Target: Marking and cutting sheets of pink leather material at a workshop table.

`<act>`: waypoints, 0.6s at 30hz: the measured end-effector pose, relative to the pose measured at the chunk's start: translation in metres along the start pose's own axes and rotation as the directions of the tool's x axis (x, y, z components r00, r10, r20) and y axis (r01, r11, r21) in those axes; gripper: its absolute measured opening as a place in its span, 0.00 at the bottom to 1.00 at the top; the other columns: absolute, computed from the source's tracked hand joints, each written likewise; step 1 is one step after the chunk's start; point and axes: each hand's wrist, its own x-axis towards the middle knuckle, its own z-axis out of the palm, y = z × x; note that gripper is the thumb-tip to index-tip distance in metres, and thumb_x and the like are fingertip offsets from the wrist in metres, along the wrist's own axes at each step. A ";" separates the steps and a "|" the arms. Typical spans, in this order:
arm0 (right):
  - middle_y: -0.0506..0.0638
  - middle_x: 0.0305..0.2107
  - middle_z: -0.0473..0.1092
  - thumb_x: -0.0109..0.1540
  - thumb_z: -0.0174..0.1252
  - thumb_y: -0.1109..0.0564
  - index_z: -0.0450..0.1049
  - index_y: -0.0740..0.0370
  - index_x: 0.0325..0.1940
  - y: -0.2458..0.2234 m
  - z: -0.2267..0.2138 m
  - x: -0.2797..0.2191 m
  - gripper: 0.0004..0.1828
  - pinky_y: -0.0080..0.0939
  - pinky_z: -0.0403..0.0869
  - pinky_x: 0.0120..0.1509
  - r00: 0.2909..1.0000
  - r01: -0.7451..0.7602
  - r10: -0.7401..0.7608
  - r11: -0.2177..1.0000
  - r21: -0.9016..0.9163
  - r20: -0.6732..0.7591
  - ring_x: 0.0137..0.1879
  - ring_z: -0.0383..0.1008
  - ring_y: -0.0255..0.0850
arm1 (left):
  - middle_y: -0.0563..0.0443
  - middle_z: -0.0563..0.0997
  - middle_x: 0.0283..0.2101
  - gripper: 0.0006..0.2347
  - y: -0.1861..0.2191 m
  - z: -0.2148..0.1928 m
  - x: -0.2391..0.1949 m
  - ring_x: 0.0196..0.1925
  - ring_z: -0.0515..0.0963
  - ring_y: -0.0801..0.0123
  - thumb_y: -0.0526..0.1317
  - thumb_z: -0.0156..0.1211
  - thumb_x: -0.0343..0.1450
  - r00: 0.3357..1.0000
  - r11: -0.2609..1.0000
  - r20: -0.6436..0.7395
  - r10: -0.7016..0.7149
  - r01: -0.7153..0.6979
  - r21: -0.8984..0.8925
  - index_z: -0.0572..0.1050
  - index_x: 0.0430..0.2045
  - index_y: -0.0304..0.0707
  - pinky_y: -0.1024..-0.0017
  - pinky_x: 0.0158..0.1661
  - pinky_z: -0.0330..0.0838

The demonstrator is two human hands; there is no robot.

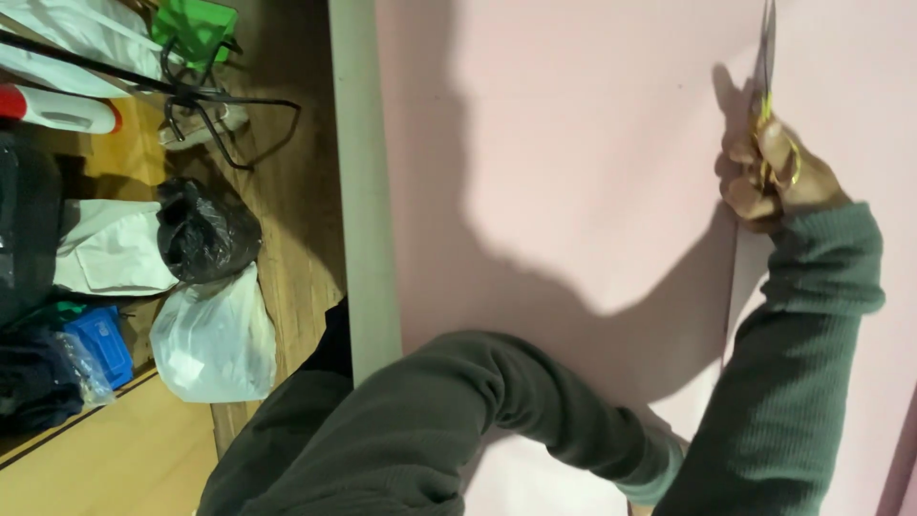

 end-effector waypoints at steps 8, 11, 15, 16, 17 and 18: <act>0.37 0.14 0.53 0.58 0.56 0.24 0.58 0.49 0.35 0.004 0.004 -0.021 0.30 0.31 0.51 0.12 0.998 -0.034 0.035 0.999 0.017 -0.049 0.13 0.48 0.28 | 0.40 0.61 0.66 0.34 -0.058 0.016 -0.115 0.66 0.59 0.50 0.62 0.55 0.67 0.990 0.994 -0.092 -0.107 0.106 -0.022 0.62 0.62 0.40 0.51 0.63 0.52; 0.37 0.13 0.53 0.57 0.57 0.25 0.59 0.49 0.37 0.013 -0.009 -0.017 0.30 0.32 0.51 0.11 0.999 -0.043 0.043 0.999 0.025 0.013 0.12 0.48 0.29 | 0.40 0.63 0.65 0.33 -0.061 0.010 -0.151 0.65 0.60 0.51 0.61 0.56 0.67 0.971 0.980 -0.135 -0.200 0.195 -0.049 0.63 0.61 0.39 0.52 0.62 0.55; 0.37 0.12 0.53 0.55 0.58 0.25 0.60 0.49 0.38 0.009 -0.020 -0.005 0.30 0.32 0.51 0.10 0.998 -0.041 0.039 0.999 0.031 0.049 0.11 0.48 0.30 | 0.40 0.65 0.63 0.31 -0.074 -0.011 -0.195 0.63 0.63 0.51 0.59 0.57 0.67 0.945 0.962 -0.185 -0.271 0.264 -0.065 0.65 0.60 0.39 0.53 0.60 0.57; 0.38 0.12 0.53 0.55 0.58 0.25 0.60 0.49 0.39 0.010 -0.020 -0.008 0.30 0.33 0.51 0.09 0.998 -0.050 0.048 0.998 0.038 0.045 0.11 0.48 0.30 | 0.40 0.65 0.63 0.31 -0.072 -0.013 -0.200 0.62 0.63 0.51 0.59 0.58 0.67 0.939 0.960 -0.198 -0.280 0.270 -0.077 0.65 0.59 0.38 0.53 0.60 0.58; 0.38 0.12 0.53 0.54 0.59 0.25 0.60 0.49 0.40 0.011 -0.021 -0.012 0.30 0.33 0.51 0.09 0.998 -0.059 0.057 0.997 0.045 0.041 0.10 0.48 0.30 | 0.39 0.66 0.63 0.30 -0.069 -0.015 -0.205 0.62 0.64 0.51 0.58 0.58 0.67 0.934 0.957 -0.211 -0.290 0.277 -0.089 0.66 0.59 0.38 0.53 0.60 0.59; 0.38 0.12 0.53 0.54 0.59 0.25 0.60 0.49 0.40 0.015 -0.022 -0.007 0.30 0.33 0.51 0.09 0.998 -0.051 0.049 0.998 0.046 0.042 0.10 0.48 0.30 | 0.39 0.66 0.62 0.30 -0.073 -0.020 -0.215 0.62 0.65 0.52 0.58 0.58 0.67 0.930 0.955 -0.218 -0.296 0.283 -0.087 0.66 0.59 0.38 0.53 0.59 0.60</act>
